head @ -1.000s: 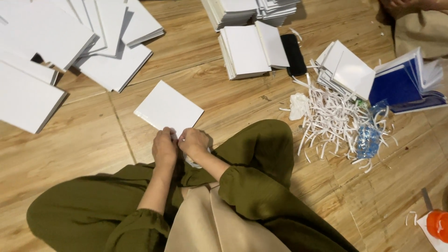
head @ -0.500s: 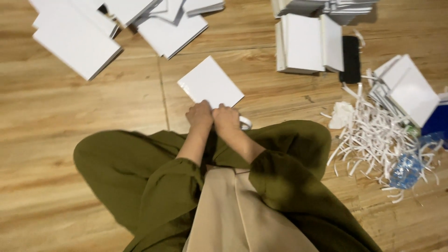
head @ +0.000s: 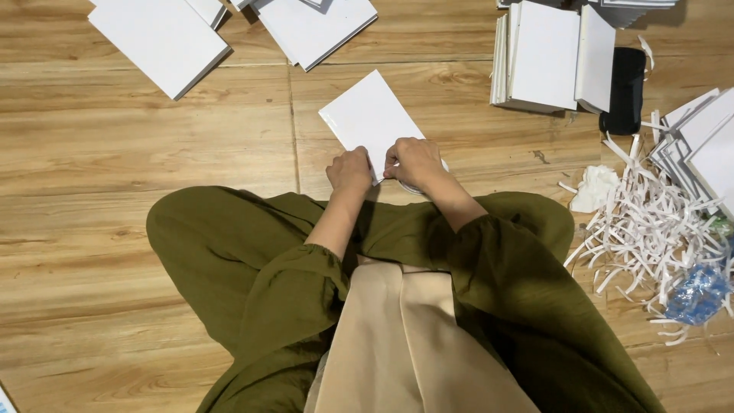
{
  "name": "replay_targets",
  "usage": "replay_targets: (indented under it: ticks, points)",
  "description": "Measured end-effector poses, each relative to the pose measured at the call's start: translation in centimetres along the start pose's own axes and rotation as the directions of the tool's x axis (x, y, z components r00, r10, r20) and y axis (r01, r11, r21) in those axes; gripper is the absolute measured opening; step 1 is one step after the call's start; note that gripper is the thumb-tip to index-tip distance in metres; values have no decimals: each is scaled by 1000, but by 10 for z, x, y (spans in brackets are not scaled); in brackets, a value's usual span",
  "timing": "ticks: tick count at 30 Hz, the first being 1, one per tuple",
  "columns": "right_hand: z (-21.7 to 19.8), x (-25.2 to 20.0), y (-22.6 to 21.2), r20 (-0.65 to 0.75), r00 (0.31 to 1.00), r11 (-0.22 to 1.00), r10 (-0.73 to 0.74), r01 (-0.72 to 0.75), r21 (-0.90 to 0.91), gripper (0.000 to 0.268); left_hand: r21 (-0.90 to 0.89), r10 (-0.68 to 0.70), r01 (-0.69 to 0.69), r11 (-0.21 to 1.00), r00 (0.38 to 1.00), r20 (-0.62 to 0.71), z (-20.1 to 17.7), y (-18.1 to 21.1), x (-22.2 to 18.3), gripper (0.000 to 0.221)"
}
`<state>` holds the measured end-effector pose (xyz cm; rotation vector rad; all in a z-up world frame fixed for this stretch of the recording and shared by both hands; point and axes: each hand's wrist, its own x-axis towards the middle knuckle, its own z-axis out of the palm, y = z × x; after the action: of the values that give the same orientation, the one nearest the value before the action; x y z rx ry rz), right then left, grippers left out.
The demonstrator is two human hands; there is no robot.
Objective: Applying double-sided tape to the edges of individual white cards while sitting on the floor.
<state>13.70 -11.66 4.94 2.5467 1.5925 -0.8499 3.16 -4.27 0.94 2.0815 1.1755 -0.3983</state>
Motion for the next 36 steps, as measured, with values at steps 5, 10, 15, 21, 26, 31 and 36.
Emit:
replay_targets:
  ticks: [5, 10, 15, 21, 26, 31, 36]
  points:
    - [5, -3, 3, -23, 999, 1000, -31, 31, 6, 11, 13, 48, -48, 999, 998, -46, 3, -5, -5, 29]
    - [12, -10, 8, -7, 1000, 997, 7, -7, 73, 14, 206, 296, -248, 947, 921, -252, 15, -12, -30, 18]
    - [18, -10, 12, -34, 999, 997, 16, -14, 76, 12, 561, 662, -378, 737, 574, -482, 44, -26, -29, 5]
    - [15, -9, 10, -27, 1000, 997, 5, -3, 78, 12, 631, 677, -340, 698, 601, -425, 41, -28, -53, 11]
    - [15, -10, 11, -49, 999, 997, -3, 7, 76, 11, 625, 670, -343, 701, 616, -414, 37, -32, -53, 18]
    - [15, -6, 11, -57, 998, 999, -2, 4, 36, 10, 694, 709, -340, 635, 613, -349, 43, -30, -54, 21]
    - [18, -1, 13, -74, 996, 998, -56, 53, -42, 7, 894, 780, -252, 370, 607, -151, 56, -25, -58, 30]
